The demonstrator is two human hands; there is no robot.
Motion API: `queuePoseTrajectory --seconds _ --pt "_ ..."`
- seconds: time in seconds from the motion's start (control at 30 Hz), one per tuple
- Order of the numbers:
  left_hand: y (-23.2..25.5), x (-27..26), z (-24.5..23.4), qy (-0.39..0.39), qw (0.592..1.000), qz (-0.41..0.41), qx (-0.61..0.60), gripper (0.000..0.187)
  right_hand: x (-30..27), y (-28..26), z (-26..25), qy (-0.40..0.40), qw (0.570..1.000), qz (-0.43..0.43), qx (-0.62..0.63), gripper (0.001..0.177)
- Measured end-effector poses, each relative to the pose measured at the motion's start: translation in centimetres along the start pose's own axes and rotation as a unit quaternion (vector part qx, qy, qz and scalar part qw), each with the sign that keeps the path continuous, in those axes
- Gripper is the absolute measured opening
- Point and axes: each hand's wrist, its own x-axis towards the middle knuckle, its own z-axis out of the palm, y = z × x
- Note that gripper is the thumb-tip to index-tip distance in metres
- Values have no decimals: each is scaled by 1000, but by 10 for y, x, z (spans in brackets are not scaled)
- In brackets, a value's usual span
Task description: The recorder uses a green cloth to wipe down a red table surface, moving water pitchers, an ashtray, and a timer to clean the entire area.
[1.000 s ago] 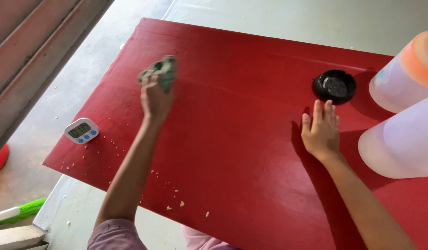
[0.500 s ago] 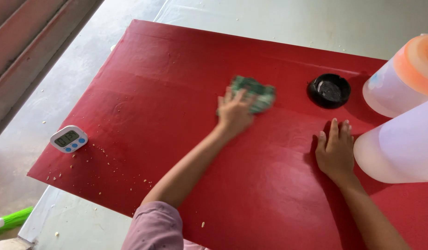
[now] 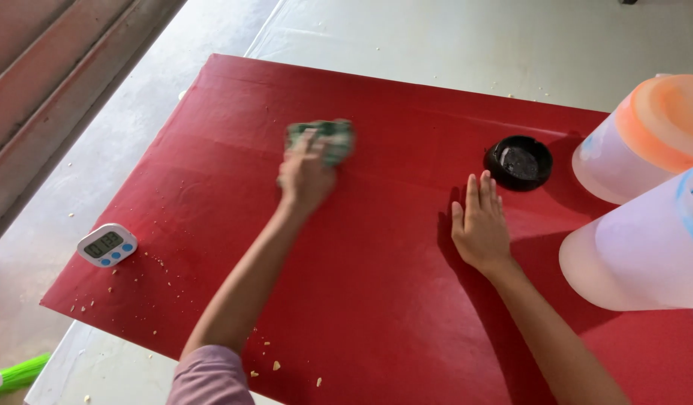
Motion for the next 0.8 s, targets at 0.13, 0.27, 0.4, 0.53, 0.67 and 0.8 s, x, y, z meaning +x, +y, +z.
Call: queuePoseTrajectory --seconds 0.13,0.27,0.4,0.53,0.67,0.8 --pt "151 -19 77 7 980 190 52 56 12 -4 7 33 999 17 -7 68" --pt "186 -2 93 -14 979 196 -48 56 12 10 16 72 997 29 -13 68" --pt "131 48 94 -43 990 135 11 63 22 1 15 36 997 52 -46 71" --pt "8 92 83 -14 997 45 64 62 50 15 31 -6 998 36 -59 72" --pt "-116 95 22 7 971 -207 118 62 79 10 37 -81 993 58 -67 76" --pt "-150 76 -12 44 949 -301 76 61 103 10 32 -104 989 73 -70 77"
